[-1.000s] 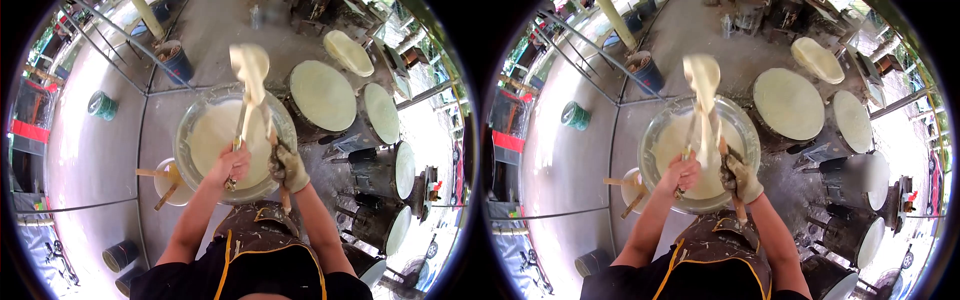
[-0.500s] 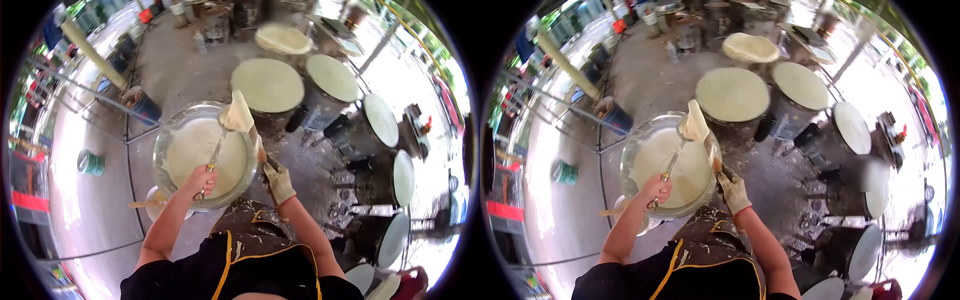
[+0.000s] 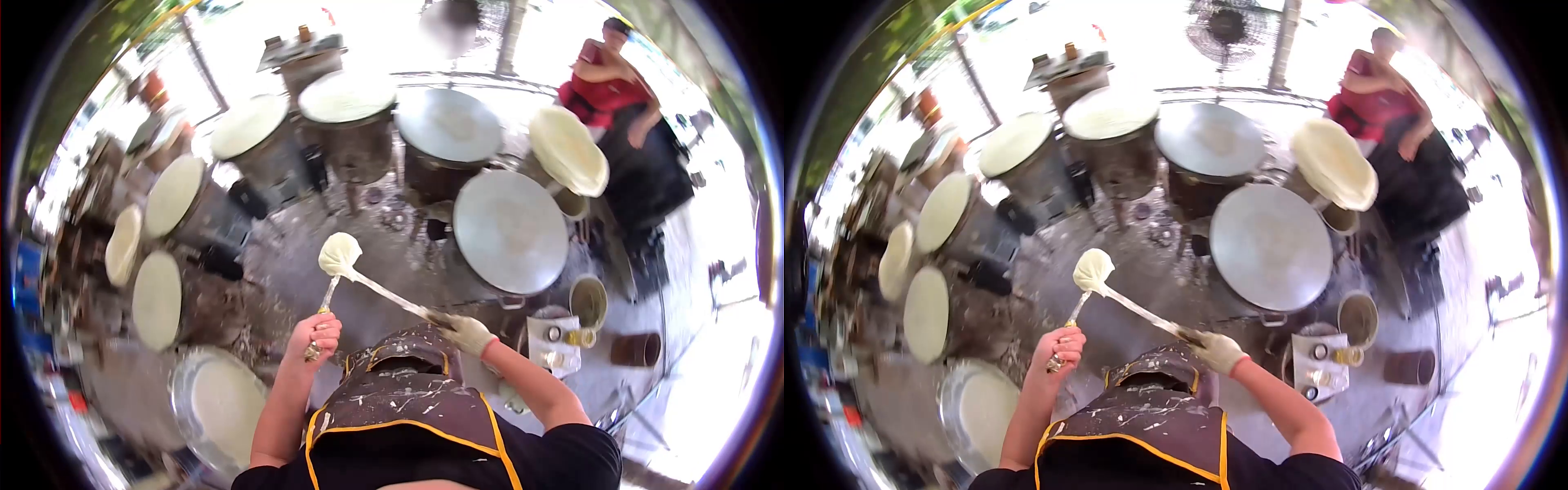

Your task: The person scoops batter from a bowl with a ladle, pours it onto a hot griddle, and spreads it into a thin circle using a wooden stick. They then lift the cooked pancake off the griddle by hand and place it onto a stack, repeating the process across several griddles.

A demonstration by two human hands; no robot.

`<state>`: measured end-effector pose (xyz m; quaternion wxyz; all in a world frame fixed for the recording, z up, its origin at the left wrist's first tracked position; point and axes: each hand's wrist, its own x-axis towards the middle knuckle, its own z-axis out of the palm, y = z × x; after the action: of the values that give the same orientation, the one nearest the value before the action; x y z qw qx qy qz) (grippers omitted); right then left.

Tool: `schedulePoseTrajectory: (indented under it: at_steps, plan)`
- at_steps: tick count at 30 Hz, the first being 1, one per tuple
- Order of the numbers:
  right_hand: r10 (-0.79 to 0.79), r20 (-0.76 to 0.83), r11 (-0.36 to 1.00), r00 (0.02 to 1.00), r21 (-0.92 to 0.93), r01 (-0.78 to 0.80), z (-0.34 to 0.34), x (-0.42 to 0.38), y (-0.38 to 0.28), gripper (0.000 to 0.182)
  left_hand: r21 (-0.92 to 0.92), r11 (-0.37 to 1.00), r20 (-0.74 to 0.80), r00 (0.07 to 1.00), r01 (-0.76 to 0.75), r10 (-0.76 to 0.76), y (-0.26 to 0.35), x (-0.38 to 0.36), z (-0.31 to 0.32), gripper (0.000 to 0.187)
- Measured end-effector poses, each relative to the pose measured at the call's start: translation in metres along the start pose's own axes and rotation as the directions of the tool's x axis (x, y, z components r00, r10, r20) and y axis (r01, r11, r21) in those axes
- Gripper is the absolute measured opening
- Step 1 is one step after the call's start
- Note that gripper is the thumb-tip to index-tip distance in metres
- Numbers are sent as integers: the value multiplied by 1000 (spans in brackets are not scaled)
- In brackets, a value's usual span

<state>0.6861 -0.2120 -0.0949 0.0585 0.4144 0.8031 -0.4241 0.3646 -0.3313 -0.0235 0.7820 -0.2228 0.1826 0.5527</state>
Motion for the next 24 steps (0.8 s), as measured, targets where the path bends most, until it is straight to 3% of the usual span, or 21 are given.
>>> schedulePoseTrajectory:
  at_steps: [2, 4, 6, 7, 10, 11, 12, 14, 16, 17, 18, 24]
  plan:
    - [65, -73, 978, 995, 202, -49, 3, -45, 40, 41, 216, 970, -85, 991, 115, -98, -10, 41, 11, 25]
    - [135, -112, 931, 985, 356, -87, 6, -65, 55, 42, 539, 825, -181, 980, 171, -85, -28, 76, 39, 25]
    - [201, -110, 878, 973, 461, -129, 8, -73, 56, 41, 596, 749, -163, 957, 289, -239, -43, 108, 61, 24]
    - [213, -208, 859, 955, 505, -82, 10, -72, 54, 39, 656, 688, -130, 944, 311, -303, -51, 123, 79, 23]
    - [418, -188, 772, 889, 590, -238, -12, -63, 41, 39, 811, 512, -61, 912, 283, -406, -77, 161, 124, 14]
    - [451, -351, 757, 821, 638, -144, -11, -60, 42, 38, 866, 438, -41, 906, 243, -421, -86, 171, 138, 11]
    - [586, -311, 606, 748, 781, -150, -6, -50, 57, 37, 911, 361, -21, 898, 198, -440, -93, 183, 151, 9]
    - [588, -632, 493, 505, 775, 396, 29, -8, 113, 36, 975, 208, 25, 883, 83, -470, -104, 208, 168, 12]
    - [803, -340, 108, 489, 891, 441, -14, -26, 90, 38, 998, 67, 43, 878, -12, -476, -111, 244, 170, 13]
    - [862, -297, 88, 410, 886, 456, -23, -25, 90, 40, 999, 10, 51, 878, -52, -476, -116, 264, 166, 13]
    - [879, -286, 23, 381, 824, 566, -18, -19, 103, 40, 995, -46, 60, 876, -93, -478, -122, 284, 161, 14]
    - [994, -112, 85, -12, 679, 729, -38, 40, 95, 37, 926, -362, -74, 889, -106, -452, -121, 400, 139, 17]
